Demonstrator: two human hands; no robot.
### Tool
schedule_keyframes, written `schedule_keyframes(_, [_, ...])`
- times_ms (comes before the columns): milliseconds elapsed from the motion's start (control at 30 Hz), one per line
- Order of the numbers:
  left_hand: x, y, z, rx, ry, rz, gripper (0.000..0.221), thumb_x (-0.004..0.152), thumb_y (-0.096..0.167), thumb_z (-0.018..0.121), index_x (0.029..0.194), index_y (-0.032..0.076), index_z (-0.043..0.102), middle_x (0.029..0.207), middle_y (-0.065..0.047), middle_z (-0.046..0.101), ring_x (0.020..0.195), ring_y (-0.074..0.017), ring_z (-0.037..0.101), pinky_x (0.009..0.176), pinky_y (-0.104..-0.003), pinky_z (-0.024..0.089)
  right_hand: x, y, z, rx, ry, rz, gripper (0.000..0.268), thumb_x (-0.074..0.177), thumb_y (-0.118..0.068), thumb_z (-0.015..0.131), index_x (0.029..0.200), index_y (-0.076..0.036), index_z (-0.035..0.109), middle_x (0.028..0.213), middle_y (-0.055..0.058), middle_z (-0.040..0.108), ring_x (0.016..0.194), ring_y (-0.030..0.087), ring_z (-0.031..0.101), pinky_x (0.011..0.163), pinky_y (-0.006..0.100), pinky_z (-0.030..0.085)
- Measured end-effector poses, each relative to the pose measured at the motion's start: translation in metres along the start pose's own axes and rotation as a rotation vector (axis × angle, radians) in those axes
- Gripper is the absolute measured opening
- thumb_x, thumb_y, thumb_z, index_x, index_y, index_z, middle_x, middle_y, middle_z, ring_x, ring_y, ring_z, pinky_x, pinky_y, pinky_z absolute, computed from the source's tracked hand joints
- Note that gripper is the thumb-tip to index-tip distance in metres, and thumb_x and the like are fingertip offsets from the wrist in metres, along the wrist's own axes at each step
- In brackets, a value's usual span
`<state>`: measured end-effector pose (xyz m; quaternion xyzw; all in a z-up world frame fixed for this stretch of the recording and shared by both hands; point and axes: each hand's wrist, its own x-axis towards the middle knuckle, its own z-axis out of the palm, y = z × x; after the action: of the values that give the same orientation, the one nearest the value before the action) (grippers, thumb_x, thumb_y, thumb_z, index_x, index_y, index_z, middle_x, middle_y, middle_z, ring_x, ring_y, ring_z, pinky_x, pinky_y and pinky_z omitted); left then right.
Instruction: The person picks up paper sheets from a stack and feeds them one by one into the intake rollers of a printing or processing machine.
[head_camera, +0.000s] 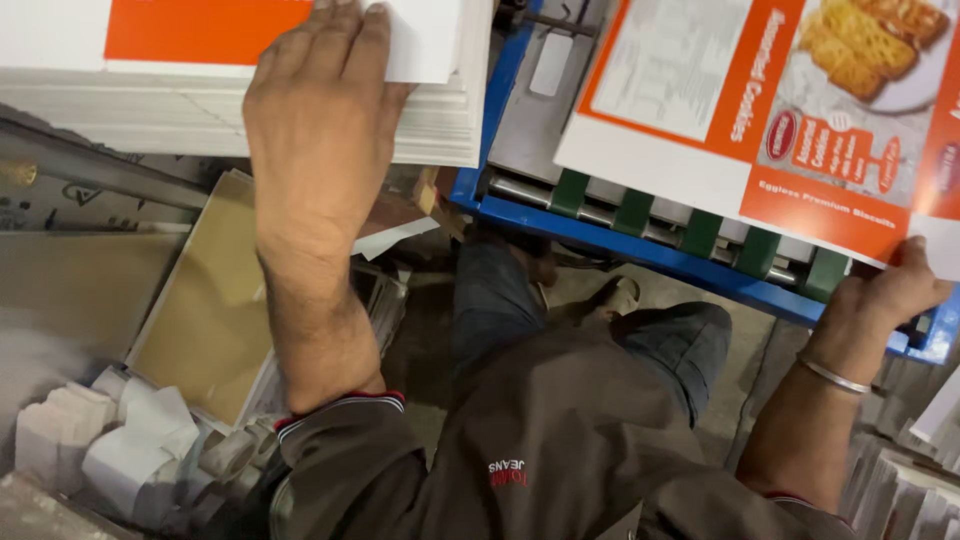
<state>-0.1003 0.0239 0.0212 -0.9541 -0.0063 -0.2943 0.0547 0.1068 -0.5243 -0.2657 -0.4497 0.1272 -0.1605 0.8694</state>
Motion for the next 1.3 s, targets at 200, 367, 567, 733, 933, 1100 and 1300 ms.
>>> schedule_keyframes(200, [-0.006,-0.002,-0.008,0.013,0.020,0.037,0.040,0.089,0.010,0.083,0.127,0.003,0.070,0.126,-0.012,0.072,0.120,-0.0285,0.068,0.100,-0.042,0.051,-0.019,0.012,-0.078,-0.216,-0.029,-0.149,0.036,0.100,0.014,0.042,0.133,0.013,0.055,0.128,0.023,0.069,0.107,0.034,0.072,0.092,0.048,0.070])
schedule_keyframes(367, [0.009,-0.016,-0.027,-0.168,-0.055,0.037,0.038,0.086,0.018,0.089,0.117,0.001,0.076,0.117,-0.013,0.073,0.104,-0.0306,0.067,0.088,-0.042,0.051,-0.091,-0.002,-0.096,-0.318,0.137,-0.040,0.036,0.099,0.011,0.046,0.134,0.010,0.056,0.128,0.019,0.069,0.114,0.030,0.076,0.097,0.042,0.070])
schedule_keyframes(567, [0.011,-0.029,-0.008,-0.325,0.050,-0.099,0.041,0.099,0.038,0.078,0.112,0.000,0.077,0.107,-0.015,0.071,0.099,-0.0350,0.061,0.087,-0.045,0.048,-0.153,-0.012,-0.089,-0.271,0.059,-0.048,0.042,0.101,0.012,0.048,0.142,0.011,0.053,0.138,0.019,0.065,0.125,0.030,0.070,0.109,0.041,0.063])
schedule_keyframes(733, [-0.008,-0.021,0.045,-0.152,0.364,-0.031,0.042,0.109,0.044,0.060,0.121,0.007,0.074,0.124,-0.008,0.073,0.119,-0.0278,0.065,0.103,-0.040,0.048,-0.145,-0.010,-0.078,-0.304,-0.006,-0.144,0.042,0.099,0.011,0.052,0.141,0.009,0.053,0.138,0.018,0.063,0.126,0.029,0.068,0.112,0.042,0.060])
schedule_keyframes(933, [-0.014,-0.029,0.062,-0.125,0.390,-0.072,0.044,0.112,0.049,0.059,0.118,0.009,0.076,0.118,-0.005,0.077,0.110,-0.0245,0.067,0.096,-0.041,0.046,-0.109,0.000,-0.069,-0.315,-0.056,-0.168,0.033,0.106,0.007,0.060,0.138,0.010,0.055,0.136,0.018,0.063,0.123,0.026,0.066,0.112,0.039,0.058])
schedule_keyframes(1100, [-0.015,-0.036,0.073,-0.091,0.415,-0.073,0.054,0.111,0.058,0.052,0.119,0.011,0.078,0.116,-0.002,0.078,0.110,-0.0216,0.067,0.096,-0.039,0.046,-0.076,0.018,-0.052,-0.349,-0.009,-0.171,0.037,0.103,0.002,0.058,0.139,0.010,0.054,0.139,0.019,0.064,0.125,0.027,0.067,0.111,0.038,0.058])
schedule_keyframes(1300, [-0.017,-0.034,0.075,-0.098,0.443,-0.094,0.059,0.111,0.061,0.049,0.116,0.011,0.079,0.114,-0.003,0.078,0.108,-0.0229,0.067,0.096,-0.039,0.046,-0.072,0.036,-0.041,-0.240,0.132,0.105,0.039,0.104,-0.015,0.055,0.139,0.002,0.047,0.130,0.014,0.065,0.116,0.026,0.072,0.094,0.038,0.065])
